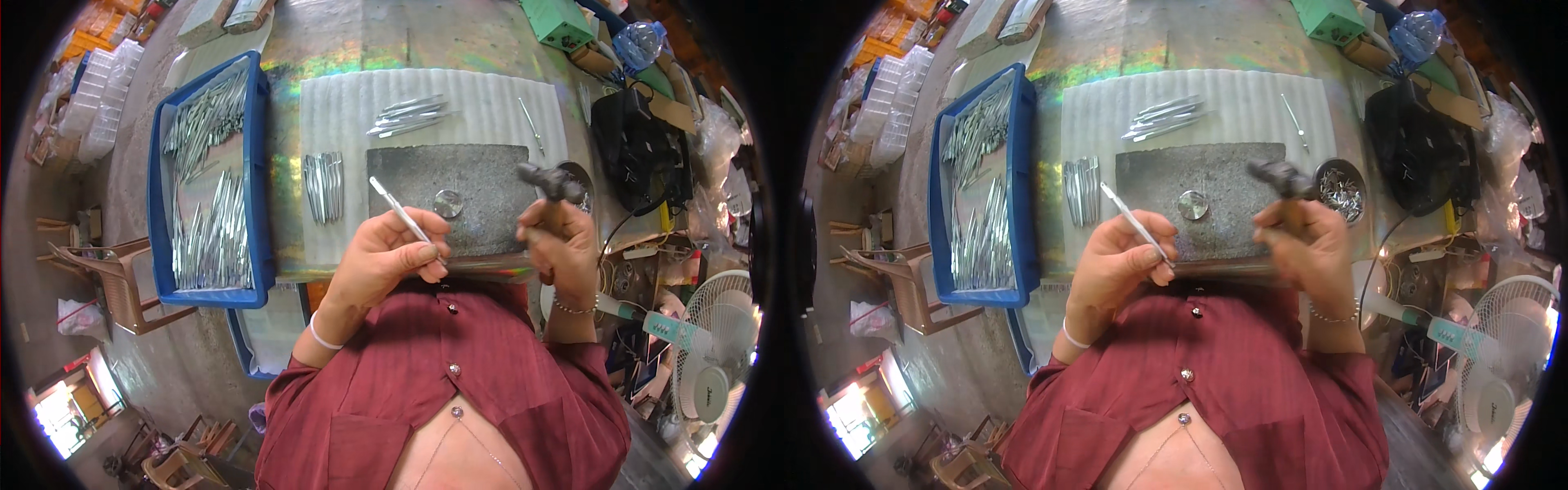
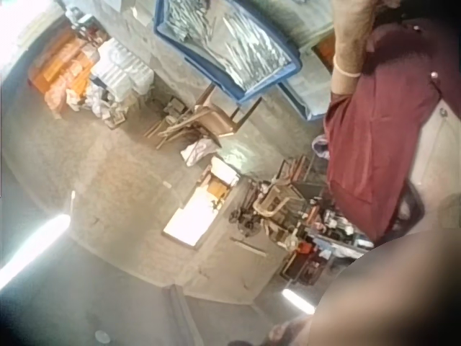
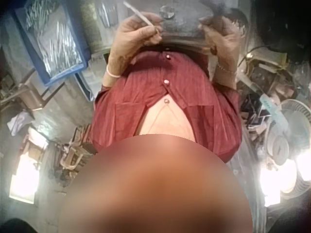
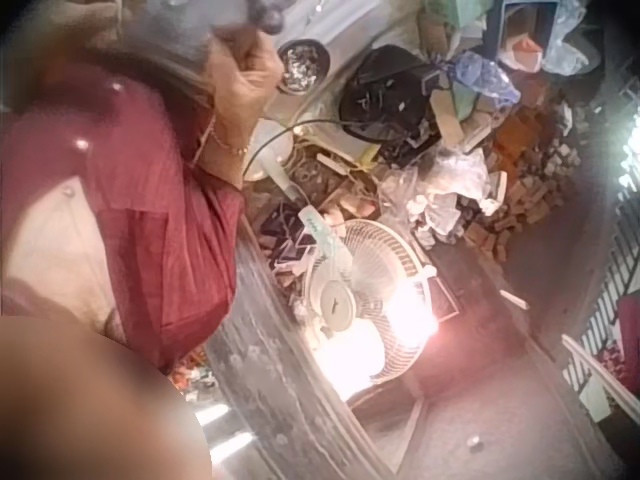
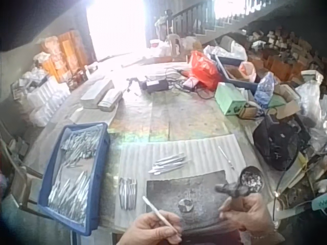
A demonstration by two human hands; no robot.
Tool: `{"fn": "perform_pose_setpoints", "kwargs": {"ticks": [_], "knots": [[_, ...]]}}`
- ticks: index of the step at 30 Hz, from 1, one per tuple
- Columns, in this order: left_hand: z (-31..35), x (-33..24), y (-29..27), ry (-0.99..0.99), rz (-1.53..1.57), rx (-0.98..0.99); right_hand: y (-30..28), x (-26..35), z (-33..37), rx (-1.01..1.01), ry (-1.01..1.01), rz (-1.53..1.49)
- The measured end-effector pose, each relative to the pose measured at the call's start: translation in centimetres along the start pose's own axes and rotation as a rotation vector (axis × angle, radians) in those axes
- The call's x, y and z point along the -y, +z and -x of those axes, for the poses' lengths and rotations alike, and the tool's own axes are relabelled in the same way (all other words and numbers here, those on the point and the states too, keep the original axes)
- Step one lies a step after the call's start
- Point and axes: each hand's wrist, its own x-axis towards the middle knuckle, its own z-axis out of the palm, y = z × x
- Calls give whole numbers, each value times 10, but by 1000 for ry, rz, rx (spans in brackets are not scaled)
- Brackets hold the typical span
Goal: Using a small hammer to shape or fix metal components on a stone block.
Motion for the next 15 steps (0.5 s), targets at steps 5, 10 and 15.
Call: {"fn": "perform_pose_setpoints", "kwargs": {"ticks": [5, 10, 15], "knots": [[-5, 13, -2, 19, 277, 105, 40, 3, 5, 378, 104, -115], [-7, 23, -10, -2, 442, 164, 52, -1, 3, 390, 104, -131], [-7, 23, -11, -51, 513, 188, 54, -4, 4, 392, 58, -155]]}}
